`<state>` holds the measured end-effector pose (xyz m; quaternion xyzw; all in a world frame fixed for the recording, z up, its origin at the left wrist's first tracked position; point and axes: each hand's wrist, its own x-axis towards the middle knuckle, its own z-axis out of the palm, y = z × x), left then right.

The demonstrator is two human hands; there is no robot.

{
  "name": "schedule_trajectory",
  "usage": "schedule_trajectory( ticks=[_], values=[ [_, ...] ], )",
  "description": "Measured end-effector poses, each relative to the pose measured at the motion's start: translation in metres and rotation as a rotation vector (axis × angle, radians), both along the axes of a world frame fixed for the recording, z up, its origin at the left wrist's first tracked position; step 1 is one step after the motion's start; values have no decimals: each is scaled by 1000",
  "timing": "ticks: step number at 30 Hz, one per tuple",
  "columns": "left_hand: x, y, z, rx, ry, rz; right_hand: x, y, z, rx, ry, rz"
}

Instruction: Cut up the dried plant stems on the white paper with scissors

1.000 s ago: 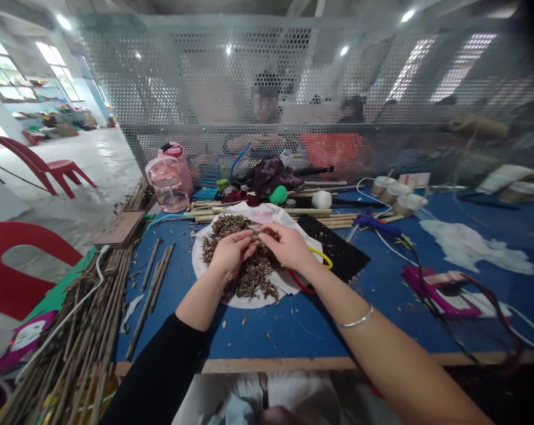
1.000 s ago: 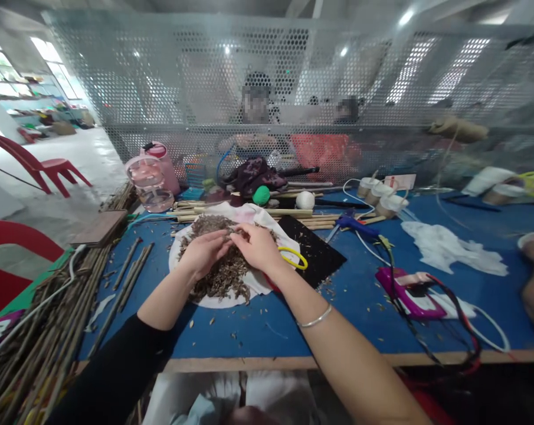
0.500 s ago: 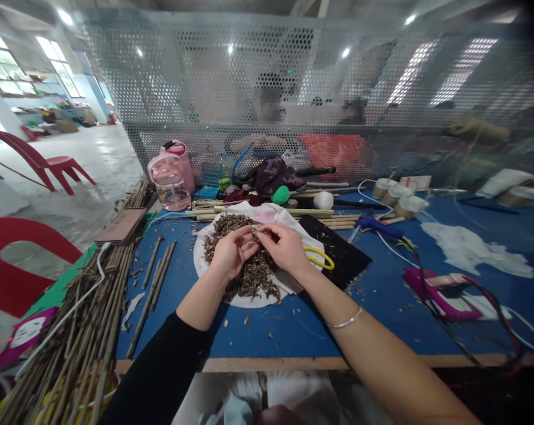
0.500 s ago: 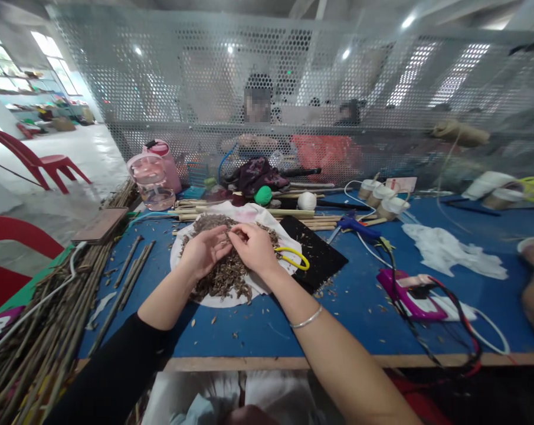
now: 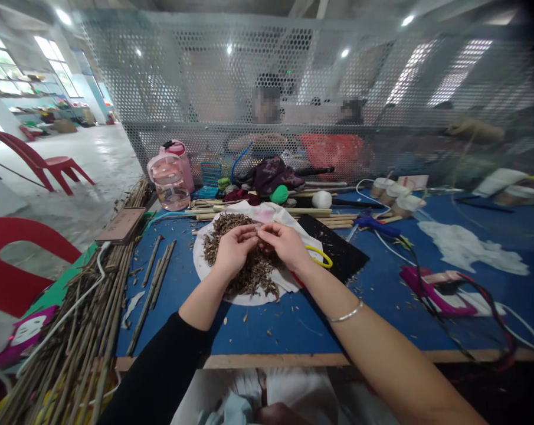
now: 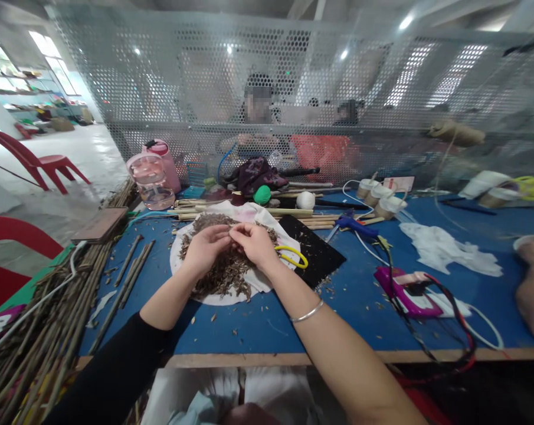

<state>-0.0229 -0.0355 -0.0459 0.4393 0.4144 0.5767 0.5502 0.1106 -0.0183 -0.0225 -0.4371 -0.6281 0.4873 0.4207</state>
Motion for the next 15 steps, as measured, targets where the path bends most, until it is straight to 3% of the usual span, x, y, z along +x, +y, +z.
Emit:
schedule_trajectory(
  ticks=[3,8,11,13,15],
  values=[
    [-5,3,-6,66,232,72,5,1,-3,-209,196,15],
    [-14,1,-5,261,734,202,37,-10,8,-246,174,39],
    [-16,0,-1,364,936,183,81,-29,28,-252,-234,420],
    [-16,0,4,436,1038,200,117,-45,41,-386,-538,742],
    [-16,-3,12,477,1128,231,148,-57,46,-476,-767,822]
  ],
)
